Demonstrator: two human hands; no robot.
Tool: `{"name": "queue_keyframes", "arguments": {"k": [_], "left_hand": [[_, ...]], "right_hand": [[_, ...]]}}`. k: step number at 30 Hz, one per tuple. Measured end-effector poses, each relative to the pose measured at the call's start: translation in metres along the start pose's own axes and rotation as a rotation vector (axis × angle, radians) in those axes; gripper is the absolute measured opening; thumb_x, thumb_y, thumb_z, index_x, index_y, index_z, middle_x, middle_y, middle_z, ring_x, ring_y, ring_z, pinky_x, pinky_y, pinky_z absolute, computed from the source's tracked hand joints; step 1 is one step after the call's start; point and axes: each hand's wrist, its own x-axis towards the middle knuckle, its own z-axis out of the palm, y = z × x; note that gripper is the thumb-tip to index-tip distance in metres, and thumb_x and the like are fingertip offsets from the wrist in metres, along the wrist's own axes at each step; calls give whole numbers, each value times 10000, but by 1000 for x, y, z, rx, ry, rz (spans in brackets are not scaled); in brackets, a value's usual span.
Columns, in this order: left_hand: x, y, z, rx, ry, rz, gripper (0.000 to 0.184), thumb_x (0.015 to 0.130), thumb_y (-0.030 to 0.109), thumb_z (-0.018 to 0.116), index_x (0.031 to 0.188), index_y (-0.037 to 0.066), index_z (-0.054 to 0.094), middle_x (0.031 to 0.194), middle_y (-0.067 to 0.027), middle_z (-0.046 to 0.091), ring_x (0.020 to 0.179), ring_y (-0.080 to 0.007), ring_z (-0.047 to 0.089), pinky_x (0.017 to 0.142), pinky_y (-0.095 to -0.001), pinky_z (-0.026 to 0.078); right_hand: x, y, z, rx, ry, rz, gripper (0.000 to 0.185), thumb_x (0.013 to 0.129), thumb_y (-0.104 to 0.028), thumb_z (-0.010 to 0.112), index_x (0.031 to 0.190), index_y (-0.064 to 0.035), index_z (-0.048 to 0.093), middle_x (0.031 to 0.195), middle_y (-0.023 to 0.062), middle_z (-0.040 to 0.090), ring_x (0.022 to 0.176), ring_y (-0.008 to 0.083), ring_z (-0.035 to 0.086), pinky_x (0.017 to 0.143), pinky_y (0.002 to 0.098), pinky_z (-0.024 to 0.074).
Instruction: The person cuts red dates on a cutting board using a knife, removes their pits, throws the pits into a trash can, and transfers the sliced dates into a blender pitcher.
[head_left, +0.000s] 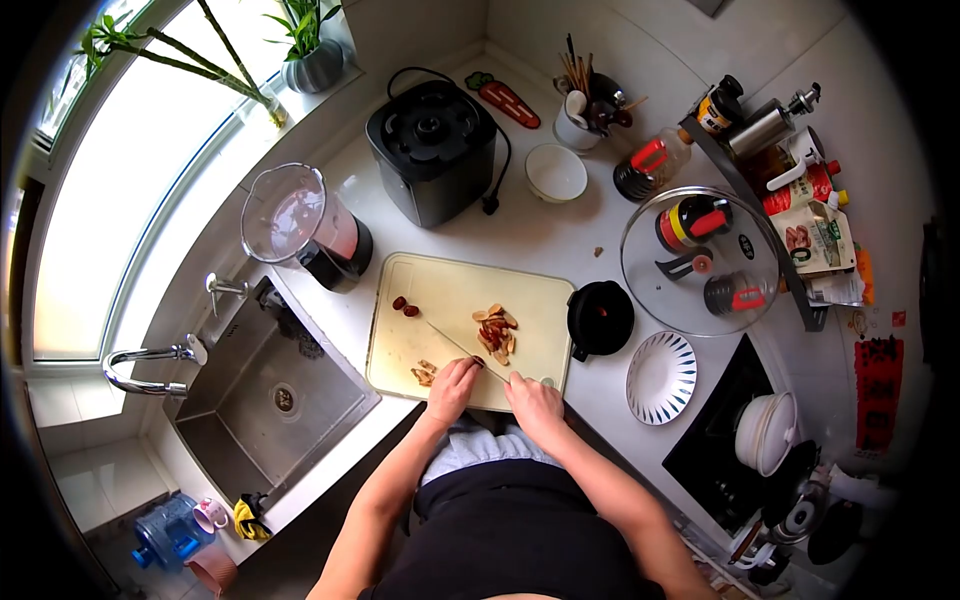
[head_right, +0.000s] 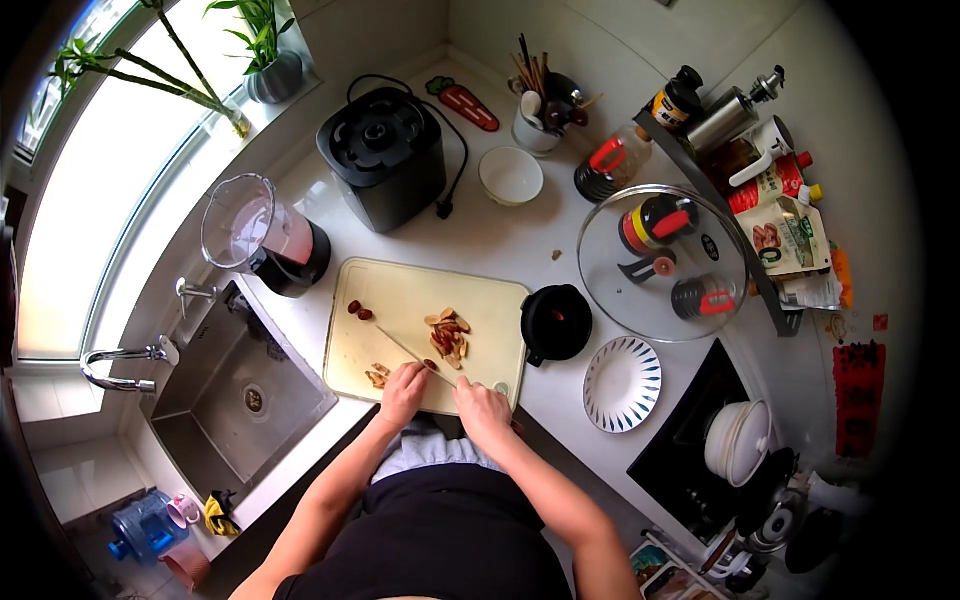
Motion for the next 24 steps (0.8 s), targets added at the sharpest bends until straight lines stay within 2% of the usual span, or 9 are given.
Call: {"name": "queue_keyframes", "arguments": {"k": [5,12,19,24], "left_hand": [[7,-1,-2,4,16,-29,339,719,-21,620,1057,-16,652,1088,-124,649,949,-292,642,801,-375,553],[-1,2,1,66,-4,-59,333,716,-9,625,1046,-1,657,1078,-113,657,940,-286,640,787,-371,552],[3,4,-3,41,19,-14,339,736,-7,610,1073,2,653,1109,-116,651,959,-293,638,817,-380,547],[-6,5,-7,63,9,-67,368,755,-2,605,1119,18,654,1083,-110,635,972,-290,628,822,-378,540]], "right_hand": [[8,2,7,-42,32,-13,215,968,-257,586,882,-60,588,731,143,689,679,344,709,617,451,569],[10,-2,14,-71,86,-31,236,953,-276,616,863,-59,603,692,148,674,644,358,687,578,470,543],[30,-1,24,7,120,-42,222,947,-270,624,888,-56,617,728,150,689,674,362,691,633,482,550],[14,3,10,146,107,11,245,946,-268,628,870,-35,623,748,170,685,711,381,683,640,497,535]]}}
